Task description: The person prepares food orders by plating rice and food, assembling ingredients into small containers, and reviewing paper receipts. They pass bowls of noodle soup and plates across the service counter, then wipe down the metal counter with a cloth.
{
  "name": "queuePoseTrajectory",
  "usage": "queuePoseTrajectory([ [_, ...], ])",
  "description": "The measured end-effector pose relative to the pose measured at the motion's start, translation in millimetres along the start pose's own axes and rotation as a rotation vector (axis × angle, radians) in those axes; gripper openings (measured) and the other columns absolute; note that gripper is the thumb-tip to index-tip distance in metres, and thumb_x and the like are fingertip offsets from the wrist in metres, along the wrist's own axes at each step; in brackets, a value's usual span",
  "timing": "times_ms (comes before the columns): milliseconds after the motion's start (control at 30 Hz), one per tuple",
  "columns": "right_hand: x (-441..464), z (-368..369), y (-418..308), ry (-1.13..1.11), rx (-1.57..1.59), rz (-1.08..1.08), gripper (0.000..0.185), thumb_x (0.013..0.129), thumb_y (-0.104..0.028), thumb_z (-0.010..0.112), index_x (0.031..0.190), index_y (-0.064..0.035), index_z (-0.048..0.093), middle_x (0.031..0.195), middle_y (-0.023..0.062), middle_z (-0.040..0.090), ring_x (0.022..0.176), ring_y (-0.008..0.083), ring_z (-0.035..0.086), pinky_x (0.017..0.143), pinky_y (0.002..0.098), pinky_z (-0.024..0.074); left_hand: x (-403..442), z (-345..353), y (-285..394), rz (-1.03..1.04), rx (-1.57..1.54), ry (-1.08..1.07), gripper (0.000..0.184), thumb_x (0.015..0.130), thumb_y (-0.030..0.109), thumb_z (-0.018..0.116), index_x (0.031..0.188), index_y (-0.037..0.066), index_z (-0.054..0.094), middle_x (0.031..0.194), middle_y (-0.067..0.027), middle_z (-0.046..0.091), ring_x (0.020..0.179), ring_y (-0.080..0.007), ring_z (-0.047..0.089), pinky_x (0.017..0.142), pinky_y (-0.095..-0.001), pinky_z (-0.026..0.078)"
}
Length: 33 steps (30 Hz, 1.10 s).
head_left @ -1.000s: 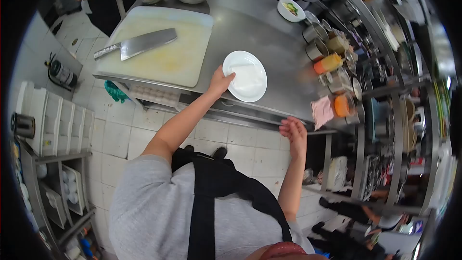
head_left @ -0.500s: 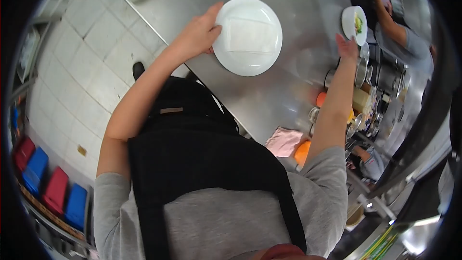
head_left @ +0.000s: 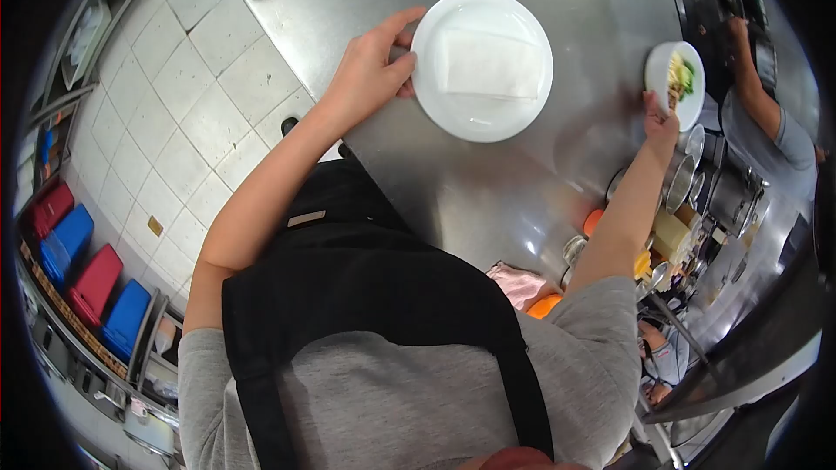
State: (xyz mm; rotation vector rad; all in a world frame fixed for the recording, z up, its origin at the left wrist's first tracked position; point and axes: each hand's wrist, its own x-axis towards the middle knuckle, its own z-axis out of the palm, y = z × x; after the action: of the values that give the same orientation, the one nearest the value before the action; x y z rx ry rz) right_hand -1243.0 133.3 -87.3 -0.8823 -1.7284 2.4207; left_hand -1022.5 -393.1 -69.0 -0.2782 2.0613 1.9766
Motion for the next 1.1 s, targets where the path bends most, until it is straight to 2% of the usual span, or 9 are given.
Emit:
queuePoseTrajectory([
  [67, -49.6, 11.9, 13.5, 0.060, 0.046, 0.085, 0.046, 0.081, -0.003, 0.033, 0.124, 0.0108, 0.022, 0.113, 0.0369, 0.036, 0.097, 0.0517, 0.045, 0.071, 0.0401, 0.0551, 5.8, -2.5, -3.0, 0.078, -0.004, 0.020, 0.053, 0.081, -0.002, 0.043, 0.131, 0.010, 0.028, 0.102, -0.0137, 0.054, 0.068, -0.0128, 0.059, 0.058, -0.0232, 0.051],
  [133, -102.8, 25.2, 22.6, -0.070, -0.108, 0.130, 0.041, 0.080, -0.001, 0.033, 0.116, 0.0176, 0.028, 0.109, 0.0355, 0.044, 0.096, 0.0469, 0.049, 0.070, 0.0390, 0.0554, 6.9, -6.8, -3.3, 0.063, -0.170, -0.055, 0.053, 0.082, 0.001, 0.045, 0.131, 0.008, 0.028, 0.116, -0.0147, 0.047, 0.079, -0.0157, 0.059, 0.067, -0.0259, 0.049],
  [233, -173.7, 44.0, 31.8, -0.244, -0.129, 0.234, 0.042, 0.074, -0.001, 0.042, 0.112, 0.0167, 0.035, 0.102, 0.0310, 0.051, 0.085, 0.0371, 0.059, 0.068, 0.0346, 0.0562, -4.6, -23.7, 1.3, 0.164, 0.003, -0.024, 0.052, 0.082, 0.006, 0.049, 0.130, 0.008, 0.030, 0.122, -0.0145, 0.043, 0.089, -0.0178, 0.057, 0.074, -0.0279, 0.046],
  [467, -298.4, 129.2, 84.0, -0.359, -0.177, 0.233, 0.049, 0.070, -0.003, 0.050, 0.112, 0.0150, 0.035, 0.097, 0.0269, 0.054, 0.076, 0.0331, 0.061, 0.064, 0.0322, 0.0570, -70.6, -105.5, -24.5, 0.135, -0.128, -0.016, 0.049, 0.082, 0.009, 0.050, 0.128, 0.008, 0.033, 0.120, -0.0137, 0.044, 0.092, -0.0178, 0.056, 0.074, -0.0264, 0.044],
  [700, -305.8, 156.0, 119.1, -0.316, -0.390, 0.246, 0.048, 0.072, -0.007, 0.047, 0.112, 0.0144, 0.033, 0.097, 0.0250, 0.054, 0.073, 0.0288, 0.062, 0.056, 0.0310, 0.0569, -133.4, -156.0, -55.0, 0.006, -0.151, 0.010, 0.047, 0.081, 0.008, 0.049, 0.126, 0.007, 0.036, 0.114, -0.0107, 0.048, 0.090, -0.0158, 0.056, 0.072, -0.0255, 0.045],
  [733, -302.9, 157.1, 120.6, -0.202, -0.495, 0.171, 0.046, 0.071, -0.008, 0.049, 0.110, 0.0131, 0.036, 0.097, 0.0226, 0.054, 0.076, 0.0285, 0.061, 0.059, 0.0327, 0.0566, -135.5, -157.4, -57.0, -0.021, -0.139, -0.030, 0.047, 0.081, 0.009, 0.049, 0.126, 0.008, 0.036, 0.116, -0.0108, 0.048, 0.094, -0.0173, 0.055, 0.075, -0.0266, 0.045],
  [867, -301.3, 163.9, 123.5, -0.026, -0.553, 0.020, 0.045, 0.068, -0.009, 0.049, 0.110, 0.0060, 0.040, 0.099, 0.0168, 0.054, 0.085, 0.0250, 0.057, 0.064, 0.0353, 0.0534, -96.7, -89.7, -23.1, 0.170, -0.150, -0.339, 0.053, 0.082, 0.012, 0.052, 0.130, 0.006, 0.030, 0.131, -0.0098, 0.033, 0.112, -0.0204, 0.044, 0.089, -0.0311, 0.039],
  [1000, -287.1, 157.4, 131.0, -0.004, -0.557, -0.090, 0.046, 0.063, -0.005, 0.048, 0.109, 0.0004, 0.043, 0.099, 0.0142, 0.053, 0.089, 0.0246, 0.055, 0.068, 0.0360, 0.0482, -43.8, -13.9, 21.6, -0.067, -0.339, -0.380, 0.077, 0.082, 0.048, 0.046, 0.135, 0.004, 0.011, 0.138, -0.0172, 0.015, 0.127, -0.0265, 0.021, 0.096, -0.0382, 0.029],
  [1100, -266.6, 144.2, 138.4, 0.068, -0.427, -0.069, 0.045, 0.063, -0.005, 0.047, 0.108, 0.0011, 0.043, 0.099, 0.0149, 0.053, 0.087, 0.0265, 0.055, 0.068, 0.0363, 0.0487, -15.9, 41.7, 17.6, -0.174, -0.323, -0.212, 0.087, 0.079, 0.056, 0.042, 0.134, 0.001, 0.003, 0.139, -0.0182, 0.011, 0.129, -0.0265, 0.013, 0.098, -0.0396, 0.027],
])
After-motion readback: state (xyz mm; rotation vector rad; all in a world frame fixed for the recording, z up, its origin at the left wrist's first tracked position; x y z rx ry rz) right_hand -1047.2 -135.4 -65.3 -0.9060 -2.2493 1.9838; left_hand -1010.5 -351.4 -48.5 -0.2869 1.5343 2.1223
